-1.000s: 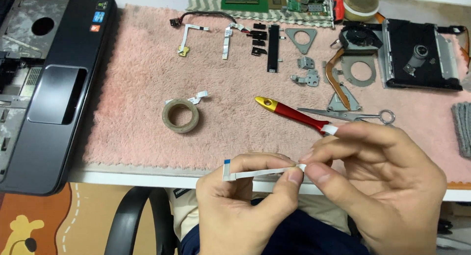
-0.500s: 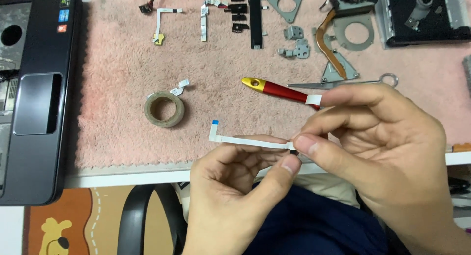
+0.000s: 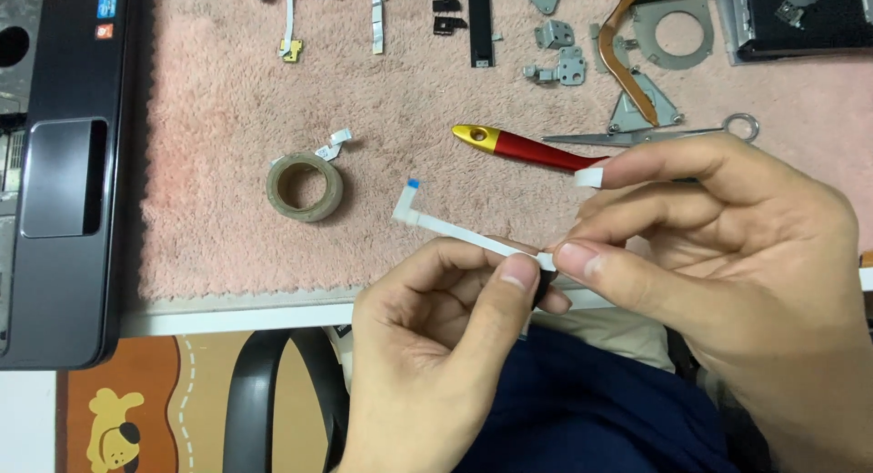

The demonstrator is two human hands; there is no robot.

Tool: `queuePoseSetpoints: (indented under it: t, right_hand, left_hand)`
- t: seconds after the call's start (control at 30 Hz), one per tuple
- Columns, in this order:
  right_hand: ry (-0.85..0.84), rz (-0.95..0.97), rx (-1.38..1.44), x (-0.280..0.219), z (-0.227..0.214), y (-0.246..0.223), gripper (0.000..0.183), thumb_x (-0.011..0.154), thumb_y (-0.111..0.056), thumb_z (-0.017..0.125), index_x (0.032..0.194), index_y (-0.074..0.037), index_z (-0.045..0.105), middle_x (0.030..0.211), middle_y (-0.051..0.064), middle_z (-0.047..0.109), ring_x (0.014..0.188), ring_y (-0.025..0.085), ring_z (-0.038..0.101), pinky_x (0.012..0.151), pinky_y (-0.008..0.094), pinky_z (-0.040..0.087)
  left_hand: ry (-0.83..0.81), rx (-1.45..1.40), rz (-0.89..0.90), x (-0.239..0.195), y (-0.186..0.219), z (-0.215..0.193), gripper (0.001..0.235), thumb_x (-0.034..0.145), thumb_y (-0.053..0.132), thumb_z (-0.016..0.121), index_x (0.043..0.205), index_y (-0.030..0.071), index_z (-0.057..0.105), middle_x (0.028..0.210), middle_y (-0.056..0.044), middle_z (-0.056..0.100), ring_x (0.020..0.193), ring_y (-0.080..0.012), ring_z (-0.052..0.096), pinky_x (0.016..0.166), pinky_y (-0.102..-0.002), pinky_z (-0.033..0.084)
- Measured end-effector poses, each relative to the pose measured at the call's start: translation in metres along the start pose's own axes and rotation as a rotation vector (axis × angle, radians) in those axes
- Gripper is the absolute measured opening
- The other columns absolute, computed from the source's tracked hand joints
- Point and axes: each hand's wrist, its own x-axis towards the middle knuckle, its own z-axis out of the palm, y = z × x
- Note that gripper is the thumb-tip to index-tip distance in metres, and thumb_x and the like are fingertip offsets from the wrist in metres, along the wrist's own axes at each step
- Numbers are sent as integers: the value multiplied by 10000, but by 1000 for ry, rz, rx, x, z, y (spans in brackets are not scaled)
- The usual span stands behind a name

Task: The person handles a small white ribbon cable, peeling back its protective liner and folding it. They then use tweezers to adjust the cable. The workspace contains disassembled laptop parts, tools, and a roll of tape.

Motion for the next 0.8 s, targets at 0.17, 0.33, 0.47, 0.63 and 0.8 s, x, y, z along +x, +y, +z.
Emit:
queuePoseSetpoints:
  t: [0.17,0.33,0.47,0.63,0.8]
  right_hand:
    - [31,6,-35,1,-1,0,536,755,178,911,1252,89,729,913,219,864,872,255,876,928,334,773]
    - [32,9,-83,1,0,-3,538,766,161,922,1261,78,728,922,204,872,876,244,889,925,329,787]
    - [47,49,-64,-1,1,-6,524,776,147,909,1259,52,732,911,196,872,871,248,897,899,361,831]
    - [54,46,-48,-6,1,-4,523,784,169,893,1259,52,709,929,209,866,880,266,909,880,367,827]
    - [31,-17,-107,-9,1,-1,509,843,172,827,1309,80,644,965,249,870,836,314,930,828,400,851]
  left_hand:
    - [-32,-125,-9,-1,-6,-3,138,938,-41,877,1051,-18,802,999,-210,921,910,-204,884,891,-317,727]
    - [18,-32,81,0,-3,0,224,885,-64,909,1083,-30,809,1034,-187,904,918,-177,870,920,-287,727]
    - [52,-48,115,0,-3,1,321,878,-77,900,1173,-34,782,971,-219,898,889,-186,860,882,-328,747]
    - [102,-68,114,-3,2,7,259,876,-86,885,1097,-36,759,933,-227,901,763,-270,905,789,-351,769]
    - [194,9,25,-3,9,10,355,799,-60,929,1132,-24,812,871,-215,946,713,-230,933,730,-270,766]
